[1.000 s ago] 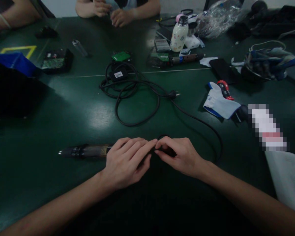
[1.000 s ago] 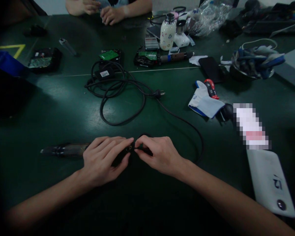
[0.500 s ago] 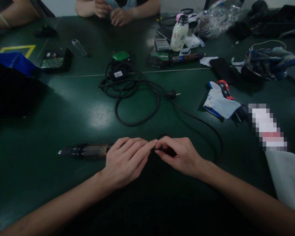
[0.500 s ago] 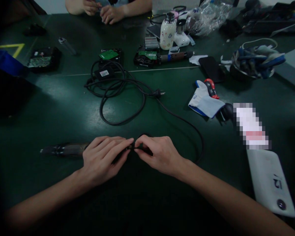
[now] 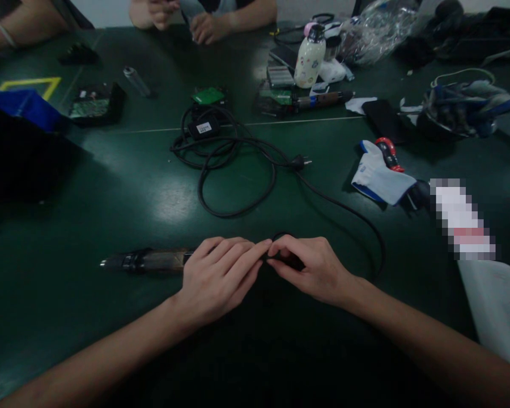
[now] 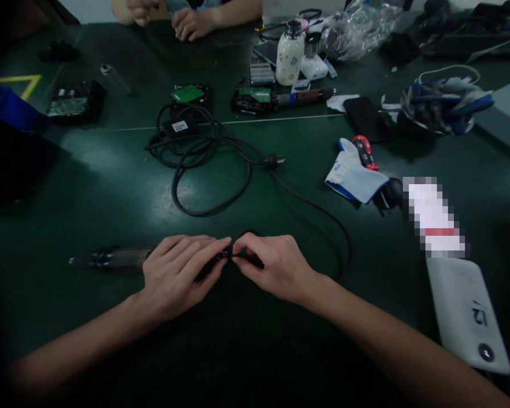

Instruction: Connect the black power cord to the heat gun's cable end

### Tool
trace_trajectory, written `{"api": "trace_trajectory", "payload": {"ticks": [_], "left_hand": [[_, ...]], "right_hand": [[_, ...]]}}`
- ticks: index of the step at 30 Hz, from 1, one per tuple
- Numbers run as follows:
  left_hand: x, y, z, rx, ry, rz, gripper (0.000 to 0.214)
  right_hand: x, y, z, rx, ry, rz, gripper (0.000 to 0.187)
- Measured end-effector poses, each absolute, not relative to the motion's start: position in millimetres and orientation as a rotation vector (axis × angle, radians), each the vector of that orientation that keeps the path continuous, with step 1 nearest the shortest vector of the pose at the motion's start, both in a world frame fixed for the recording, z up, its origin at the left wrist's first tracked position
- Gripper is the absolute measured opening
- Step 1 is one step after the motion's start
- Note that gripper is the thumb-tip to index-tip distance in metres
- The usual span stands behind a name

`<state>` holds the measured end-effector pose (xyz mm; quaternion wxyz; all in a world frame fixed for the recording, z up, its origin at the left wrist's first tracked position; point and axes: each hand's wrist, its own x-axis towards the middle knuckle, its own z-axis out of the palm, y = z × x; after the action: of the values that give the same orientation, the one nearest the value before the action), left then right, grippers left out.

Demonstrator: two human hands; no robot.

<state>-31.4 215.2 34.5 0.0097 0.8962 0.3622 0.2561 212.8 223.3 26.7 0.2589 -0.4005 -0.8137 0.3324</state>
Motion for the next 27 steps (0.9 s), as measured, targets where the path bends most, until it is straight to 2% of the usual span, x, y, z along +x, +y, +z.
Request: {"api": "trace_trajectory", "payload": {"ticks": [27], "left_hand": [[-32.0, 216.5, 32.6, 2.807, 1.116, 0.783, 0.051]], "right_hand": [[212.7, 223.4, 27.7, -1.09, -2.208, 0.903, 0.01]]}}
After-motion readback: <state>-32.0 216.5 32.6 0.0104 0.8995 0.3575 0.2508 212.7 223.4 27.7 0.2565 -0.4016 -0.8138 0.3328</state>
